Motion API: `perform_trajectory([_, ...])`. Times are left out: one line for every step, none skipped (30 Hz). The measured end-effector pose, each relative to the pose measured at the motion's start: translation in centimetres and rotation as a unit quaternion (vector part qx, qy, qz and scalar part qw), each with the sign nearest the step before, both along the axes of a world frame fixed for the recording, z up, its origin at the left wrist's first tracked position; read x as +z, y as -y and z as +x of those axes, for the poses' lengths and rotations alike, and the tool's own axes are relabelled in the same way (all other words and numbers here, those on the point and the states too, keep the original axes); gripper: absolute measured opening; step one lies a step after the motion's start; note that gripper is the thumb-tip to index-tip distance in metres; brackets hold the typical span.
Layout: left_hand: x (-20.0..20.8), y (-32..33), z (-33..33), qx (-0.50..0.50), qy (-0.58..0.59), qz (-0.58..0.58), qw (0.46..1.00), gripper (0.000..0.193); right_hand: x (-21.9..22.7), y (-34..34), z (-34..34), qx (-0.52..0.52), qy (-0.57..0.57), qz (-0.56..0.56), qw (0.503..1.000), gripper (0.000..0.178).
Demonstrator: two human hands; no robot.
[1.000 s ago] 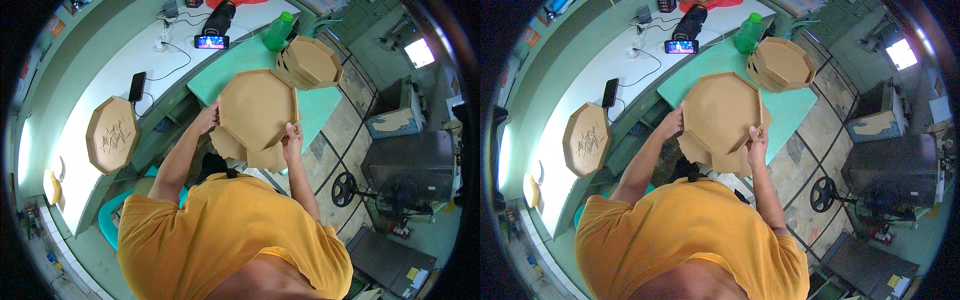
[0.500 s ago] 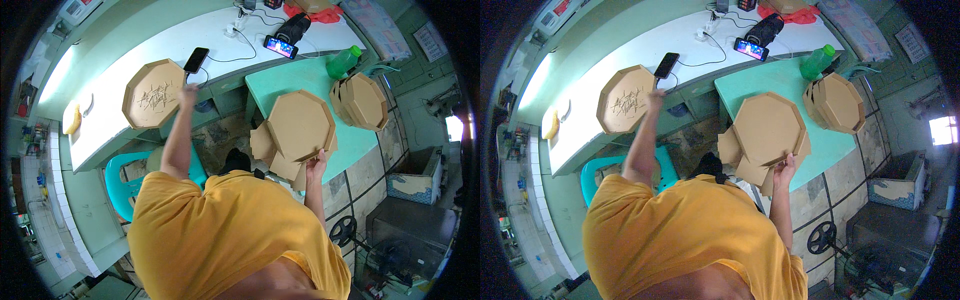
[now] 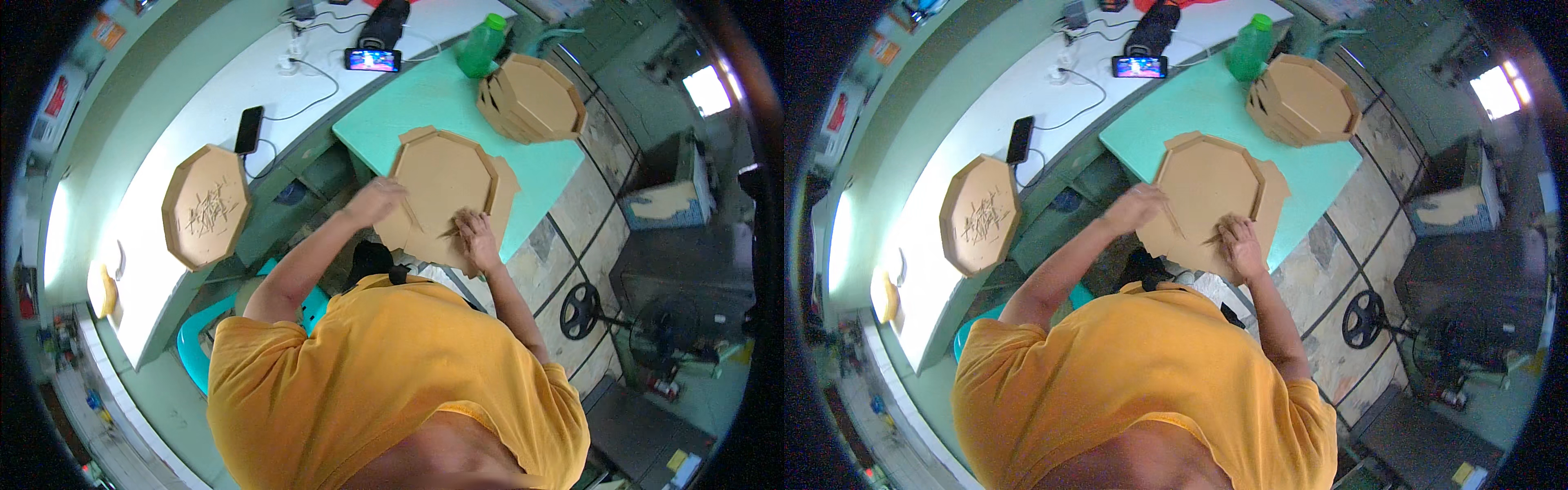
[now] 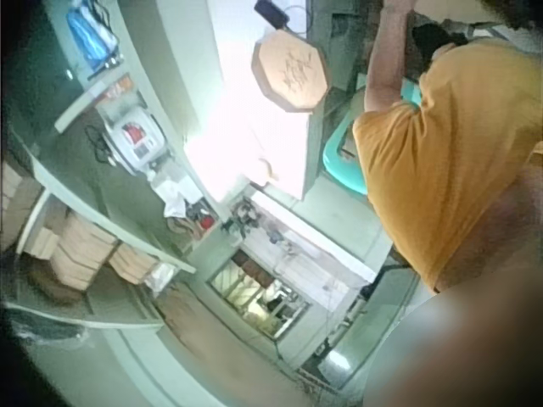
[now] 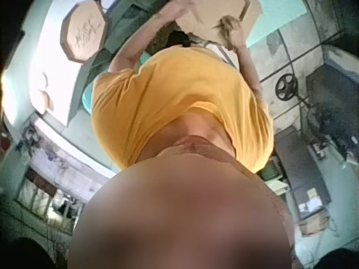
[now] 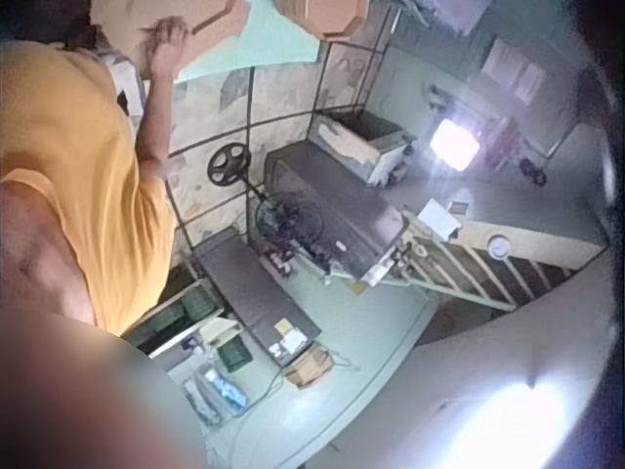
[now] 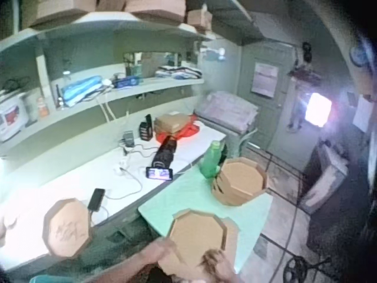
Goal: The person assembles flat cardboard pizza boxes by folding the side flaps and tucking them into slots to form a box shape. The person repeats this process for multiple boxes, stacking the finished ones on the table.
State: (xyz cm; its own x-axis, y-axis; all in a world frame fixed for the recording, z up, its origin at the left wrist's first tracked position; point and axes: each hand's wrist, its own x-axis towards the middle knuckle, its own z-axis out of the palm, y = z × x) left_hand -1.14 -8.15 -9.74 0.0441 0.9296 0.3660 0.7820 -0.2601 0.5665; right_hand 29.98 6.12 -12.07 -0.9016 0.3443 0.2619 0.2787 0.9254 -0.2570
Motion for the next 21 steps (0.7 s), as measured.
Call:
perform_trajectory([-1.0, -1.0, 1.1, -0.032, -0.038, 0.01, 0.999, 0.021, 0.3, -0.4, 0.0, 0.01, -0.005, -0.024, 1.0, 0.043])
perform_trajectory([-1.9, -1.7, 1.9, -0.067, -0.082, 0.015, 0.994, 0.02, 0.3, -0.6, 0.0, 0.021, -0.009, -0.045, 0.999, 0.041])
perform_trajectory([-2.8, -2.2, 2.6, -0.108, -0.132, 0.0, 0.985, 0.02, 0.3, -1.0, -0.1, 0.026, 0.001, -0.067, 0.997, 0.039])
perform_trajectory([-3.6, -2.8, 2.4, -0.145, -0.119, -0.134, 0.973, 0.023, 0.0, -1.3, -0.1, 0.028, -0.015, -0.042, 0.999, 0.033])
perform_trajectory([-4.2, -3.1, 2.4, -0.146, -0.11, -0.133, 0.974, 0.023, -0.2, -1.5, -0.1, 0.029, -0.005, -0.054, 0.998, 0.031])
perform_trajectory([-4.7, -3.2, 2.4, -0.142, -0.107, -0.137, 0.974, 0.024, -0.6, -1.6, -0.2, 0.026, 0.013, -0.064, 0.997, 0.028])
perform_trajectory([-5.1, -3.2, 2.4, -0.133, -0.107, -0.148, 0.974, 0.024, -0.9, -1.7, -0.3, 0.009, 0.059, -0.085, 0.995, 0.026])
perform_trajectory([-5.3, -3.3, 2.3, -0.137, -0.097, -0.15, 0.974, 0.024, -1.2, -1.8, -0.5, 0.018, 0.013, -0.062, 0.998, 0.02])
perform_trajectory([-5.5, -3.1, 2.4, -0.133, -0.102, -0.141, 0.976, 0.024, -1.4, -1.7, -0.7, 0.011, 0.013, -0.053, 0.998, 0.018])
perform_trajectory([-5.6, -3.0, 2.4, -0.124, -0.105, -0.12, 0.979, 0.024, -1.6, -1.8, -1.1, 0.001, 0.015, -0.047, 0.999, 0.016])
perform_trajectory([-5.6, -2.9, 2.4, -0.123, -0.113, -0.112, 0.98, 0.024, -1.7, -1.8, -1.4, -0.007, 0.021, -0.04, 0.999, 0.014])
perform_trajectory([-5.6, -2.8, 2.4, -0.127, -0.106, -0.085, 0.983, 0.024, -1.7, -1.8, -1.7, -0.023, 0.019, -0.063, 0.998, 0.013])
perform_trajectory([-5.4, -2.6, 2.3, -0.139, -0.103, -0.071, 0.982, 0.024, -1.8, -1.7, -1.9, -0.036, 0.021, -0.085, 0.995, 0.013])
perform_trajectory([-5.3, -2.5, 2.3, -0.146, -0.096, -0.053, 0.983, 0.024, -1.8, -1.5, -2.0, -0.057, 0.034, -0.107, 0.992, 0.013])
perform_trajectory([-5.1, -2.5, 2.3, -0.15, -0.109, -0.064, 0.981, 0.024, -1.8, -1.3, -2.1, -0.061, 0.016, -0.117, 0.991, 0.013])
perform_trajectory([-5.0, -2.5, 2.5, -0.149, -0.118, -0.071, 0.979, 0.024, -1.8, -1.0, -2.0, -0.072, 0.009, -0.126, 0.989, 0.013])
perform_trajectory([-4.8, -2.5, 2.7, -0.142, -0.137, -0.098, 0.975, 0.024, -1.8, -0.7, -1.9, -0.084, 0.005, -0.132, 0.988, 0.013])
perform_trajectory([-4.6, -2.6, 3.0, -0.124, -0.131, -0.095, 0.979, 0.023, -1.8, -0.4, -1.7, -0.071, -0.011, -0.088, 0.994, 0.015])
perform_trajectory([-4.5, -2.6, 3.5, -0.101, -0.133, -0.112, 0.98, 0.022, -1.8, 0.0, -1.5, -0.058, -0.023, -0.041, 0.997, 0.016])
perform_trajectory([-4.4, -2.7, 4.0, -0.08, -0.135, -0.136, 0.978, 0.02, -1.8, 0.4, -1.3, -0.044, -0.035, 0.007, 0.998, 0.018])
perform_trajectory([-4.3, -2.7, 4.5, -0.063, -0.138, -0.128, 0.98, 0.02, -1.6, 0.7, -1.0, -0.038, -0.017, 0.03, 0.999, 0.025])
